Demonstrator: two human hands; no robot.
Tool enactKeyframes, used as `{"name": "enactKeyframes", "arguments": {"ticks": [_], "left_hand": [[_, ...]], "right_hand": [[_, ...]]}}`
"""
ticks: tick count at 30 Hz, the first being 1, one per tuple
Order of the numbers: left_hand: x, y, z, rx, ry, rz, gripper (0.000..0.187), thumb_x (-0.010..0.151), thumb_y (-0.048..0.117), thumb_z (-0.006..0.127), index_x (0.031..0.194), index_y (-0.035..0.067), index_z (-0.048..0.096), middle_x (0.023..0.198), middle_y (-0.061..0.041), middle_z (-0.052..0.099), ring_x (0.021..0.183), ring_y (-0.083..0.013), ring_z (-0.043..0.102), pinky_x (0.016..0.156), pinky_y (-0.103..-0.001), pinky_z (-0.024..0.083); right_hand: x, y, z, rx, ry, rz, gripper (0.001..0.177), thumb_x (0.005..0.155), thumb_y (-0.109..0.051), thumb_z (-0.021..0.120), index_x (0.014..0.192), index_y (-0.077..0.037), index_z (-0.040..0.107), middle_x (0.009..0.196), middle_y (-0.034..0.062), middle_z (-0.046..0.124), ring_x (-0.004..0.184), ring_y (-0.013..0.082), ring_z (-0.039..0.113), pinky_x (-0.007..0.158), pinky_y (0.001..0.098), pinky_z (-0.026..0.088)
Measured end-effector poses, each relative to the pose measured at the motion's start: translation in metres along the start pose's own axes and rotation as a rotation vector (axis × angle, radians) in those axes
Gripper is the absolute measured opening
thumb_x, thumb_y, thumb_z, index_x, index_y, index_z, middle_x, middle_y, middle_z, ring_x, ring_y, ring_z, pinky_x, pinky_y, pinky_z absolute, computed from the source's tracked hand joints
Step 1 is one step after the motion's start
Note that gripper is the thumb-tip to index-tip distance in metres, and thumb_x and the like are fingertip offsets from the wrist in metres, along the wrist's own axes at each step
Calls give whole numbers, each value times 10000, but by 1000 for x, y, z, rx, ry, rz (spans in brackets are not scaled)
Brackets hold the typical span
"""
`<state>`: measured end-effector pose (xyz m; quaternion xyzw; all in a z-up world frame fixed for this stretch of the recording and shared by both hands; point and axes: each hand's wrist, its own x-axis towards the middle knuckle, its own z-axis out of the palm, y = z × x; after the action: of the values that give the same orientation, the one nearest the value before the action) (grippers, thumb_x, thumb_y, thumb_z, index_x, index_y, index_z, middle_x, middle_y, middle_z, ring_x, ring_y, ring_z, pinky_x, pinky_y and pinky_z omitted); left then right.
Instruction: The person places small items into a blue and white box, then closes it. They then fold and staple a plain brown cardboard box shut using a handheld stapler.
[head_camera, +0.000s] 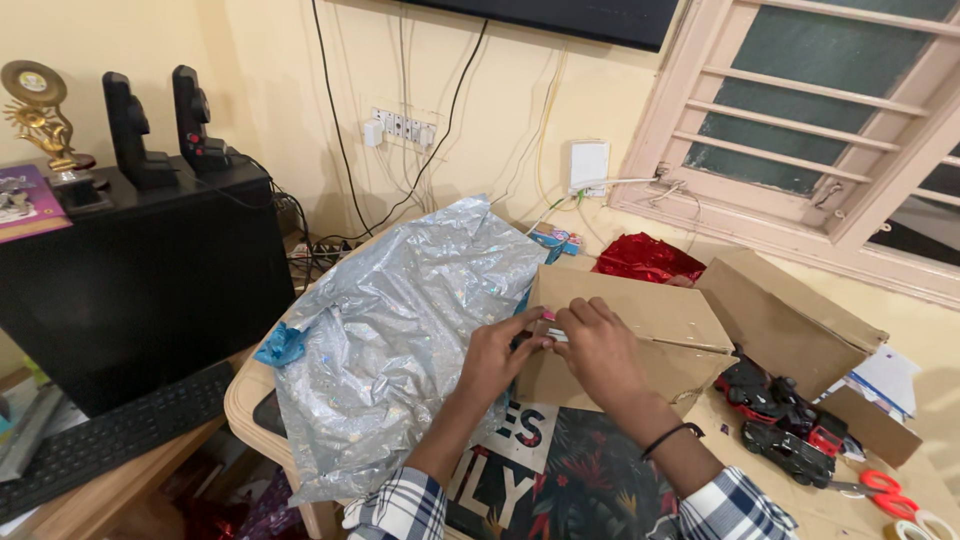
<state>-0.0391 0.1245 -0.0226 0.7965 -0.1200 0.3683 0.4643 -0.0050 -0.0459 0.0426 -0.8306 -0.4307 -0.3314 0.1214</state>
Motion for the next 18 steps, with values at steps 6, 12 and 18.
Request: {"name": "enactKeyframes", "arguments": {"ticks": [6,12,18], "left_hand": [[-4,1,-6,-55,-24,16,493,866,299,797,1300,89,692,1044,-184,765,886,-300,772,755,-365,584],[-4,1,-3,-77,-24,-23,533,840,326,815,1317,126,689,1167,-163,758,916,-276,785,809,-351,596],[-4,6,-4,-22,-44,-36,608,793,350,845,1351,190,664,1172,-152,751,891,-284,780,768,-365,599]], "right_hand": [[-5,16,-7,288,-14,38,353,728,-240,863,981,-58,697,936,108,641,919,350,598,806,462,503],[-24,17,-10,391,27,95,514,794,-192,794,1267,-60,643,1114,136,633,1003,351,632,835,444,524],[-48,10,1,139,102,19,430,863,-172,753,1282,-115,670,1243,158,560,958,319,675,774,434,575]]}}
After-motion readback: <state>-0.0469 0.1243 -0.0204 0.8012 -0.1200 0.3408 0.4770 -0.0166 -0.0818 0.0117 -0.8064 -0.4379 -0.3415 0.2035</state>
